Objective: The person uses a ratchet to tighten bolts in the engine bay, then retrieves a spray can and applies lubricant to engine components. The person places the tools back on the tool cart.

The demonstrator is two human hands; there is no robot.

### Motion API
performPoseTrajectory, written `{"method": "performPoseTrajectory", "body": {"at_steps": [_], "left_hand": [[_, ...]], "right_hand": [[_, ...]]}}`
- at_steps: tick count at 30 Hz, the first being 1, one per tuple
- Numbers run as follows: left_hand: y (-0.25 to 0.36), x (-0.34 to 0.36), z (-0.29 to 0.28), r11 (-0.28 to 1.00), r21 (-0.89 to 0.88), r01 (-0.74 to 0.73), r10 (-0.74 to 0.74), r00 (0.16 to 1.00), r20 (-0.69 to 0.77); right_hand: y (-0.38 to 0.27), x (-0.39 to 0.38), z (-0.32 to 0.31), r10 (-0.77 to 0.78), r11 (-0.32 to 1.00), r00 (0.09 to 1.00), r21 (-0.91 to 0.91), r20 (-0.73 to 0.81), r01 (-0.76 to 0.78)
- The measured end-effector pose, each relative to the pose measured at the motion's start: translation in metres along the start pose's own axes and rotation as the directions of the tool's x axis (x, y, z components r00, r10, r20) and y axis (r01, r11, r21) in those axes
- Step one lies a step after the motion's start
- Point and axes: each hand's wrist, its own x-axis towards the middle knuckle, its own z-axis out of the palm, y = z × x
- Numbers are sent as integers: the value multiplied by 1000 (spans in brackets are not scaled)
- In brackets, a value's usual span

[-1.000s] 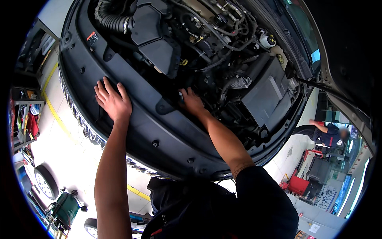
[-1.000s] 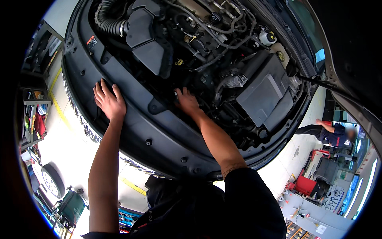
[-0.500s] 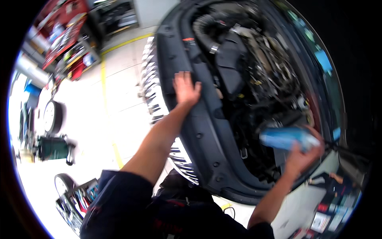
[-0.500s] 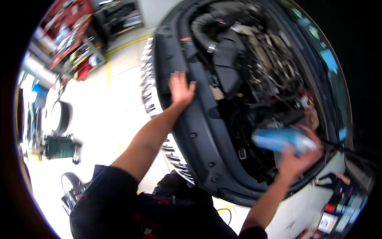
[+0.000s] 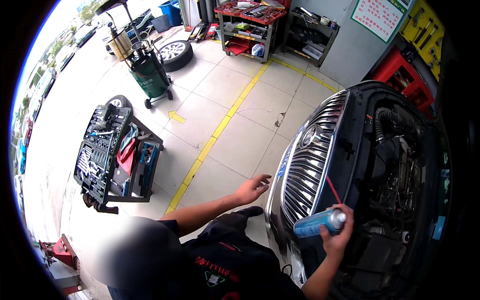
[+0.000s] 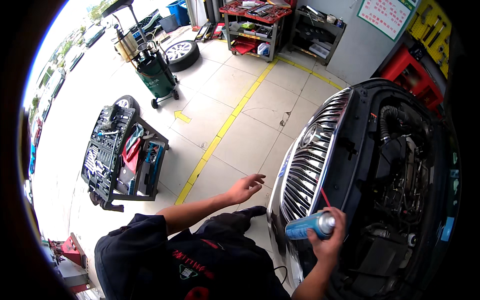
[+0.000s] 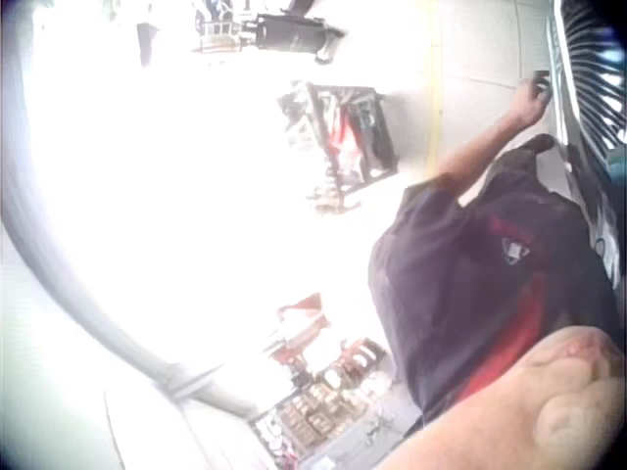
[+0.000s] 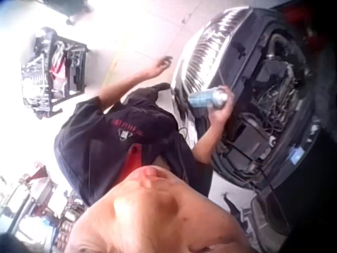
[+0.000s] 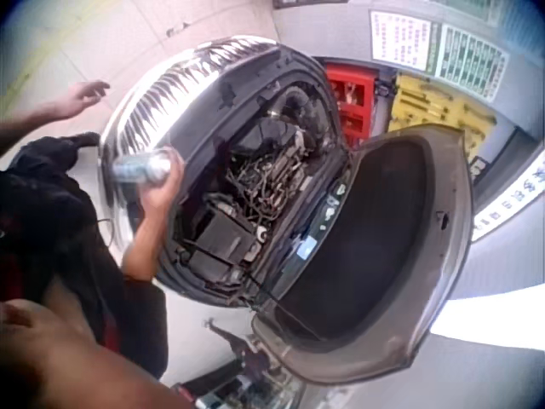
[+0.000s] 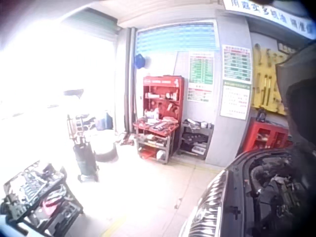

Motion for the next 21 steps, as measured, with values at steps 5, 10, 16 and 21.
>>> {"method": "performPoseTrajectory", "body": {"at_steps": [5, 10, 16, 21], "left_hand": [[-30, -167, -68, 991, -2, 137, -135, 977, -164], [-4, -250, -109, 992, 94, 82, -60, 974, -219], [-33, -282, -155, 991, -25, 128, -117, 786, -607], [-81, -326, -221, 935, 217, 280, -102, 799, -592]], "right_hand": [[47, -55, 158, 129, 991, 922, -28, 364, -127], [-33, -101, 303, 26, 837, 755, 399, 656, -375], [-97, -126, 420, -112, 742, 539, 431, 835, -514], [-102, -119, 515, 18, 783, 171, 93, 985, -615]]}}
